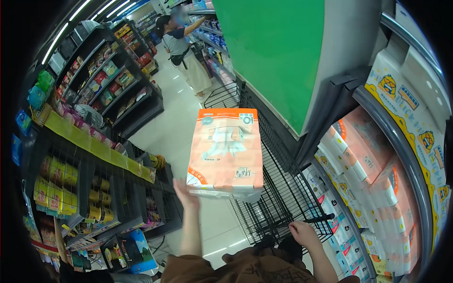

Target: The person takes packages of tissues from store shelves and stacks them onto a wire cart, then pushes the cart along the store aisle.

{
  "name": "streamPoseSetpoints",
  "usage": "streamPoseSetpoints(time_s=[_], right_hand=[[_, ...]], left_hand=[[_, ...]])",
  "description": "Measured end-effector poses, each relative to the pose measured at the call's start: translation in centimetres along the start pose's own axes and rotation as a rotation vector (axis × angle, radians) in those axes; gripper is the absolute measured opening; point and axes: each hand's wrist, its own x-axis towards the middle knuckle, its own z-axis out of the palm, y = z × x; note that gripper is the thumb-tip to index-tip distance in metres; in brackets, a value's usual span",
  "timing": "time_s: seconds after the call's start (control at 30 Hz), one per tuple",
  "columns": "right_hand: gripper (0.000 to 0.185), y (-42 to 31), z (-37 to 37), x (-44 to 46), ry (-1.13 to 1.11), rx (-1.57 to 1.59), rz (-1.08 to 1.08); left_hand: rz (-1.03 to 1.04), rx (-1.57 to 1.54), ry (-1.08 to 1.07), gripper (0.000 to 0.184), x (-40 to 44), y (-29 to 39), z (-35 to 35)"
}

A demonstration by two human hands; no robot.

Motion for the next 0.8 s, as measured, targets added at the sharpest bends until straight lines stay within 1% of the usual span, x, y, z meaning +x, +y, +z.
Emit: streamPoseSetpoints(time_s=[0.03,0.1,0.17,0.2,0.23,0.3,0.4,0.5,0.57,0.6,0.7,0.73,0.8], right_hand=[[0.017,0.1,-0.1,0.1,0.005,0.009,0.0],[0.017,0.0,-0.2,0.3,0.015,0.012,-0.003],[0.016,-0.1,0.0,0.4,0.016,-0.002,-0.017],[0.017,-0.1,0.1,0.4,0.002,0.014,0.001],[0.017,-0.1,0.3,0.5,-0.005,0.018,-0.001],[0.017,0.0,0.0,0.4,-0.008,0.013,0.007],[0.019,0.7,-0.1,0.4,-0.008,0.021,0.017],[0.02,0.4,-0.2,0.4,-0.044,-0.015,0.028],[0.02,0.7,0.2,0.3,-0.052,-0.005,0.057],[0.02,0.8,0.1,0.4,-0.053,-0.002,0.071],[0.019,-0.2,0.0,0.3,-0.04,-0.025,0.052],[0.019,0.3,0.4,0.4,-0.036,-0.017,0.028],[0.019,0.3,0.1,0.5,-0.05,-0.015,0.037]], left_hand=[[0.038,0.174,0.112,0.068,1.5,2.1,-0.7],[-0.084,0.548,-0.133,0.076,5.0,5.0,-1.4],[-0.277,0.674,-0.25,0.083,5.2,6.5,1.8],[-0.275,0.712,-0.298,0.087,6.1,4.9,2.3],[-0.505,0.652,-0.266,0.08,5.5,4.8,3.5],[-0.611,0.488,-0.339,0.061,5.9,2.9,2.4],[-0.52,0.313,-0.227,0.04,2.9,0.2,1.4],[-0.484,0.022,-0.103,0.033,-1.8,-2.7,0.6],[-0.453,-0.123,-0.091,0.031,-1.1,-7.8,-4.2],[-0.469,-0.22,-0.147,0.031,-1.2,-8.3,-4.7],[-0.435,-0.135,-0.102,0.028,-1.8,-5.3,-0.8],[-0.416,-0.105,-0.158,0.038,-0.6,-4.9,-0.8],[-0.262,-0.028,-0.218,0.041,1.9,-4.4,0.8]])
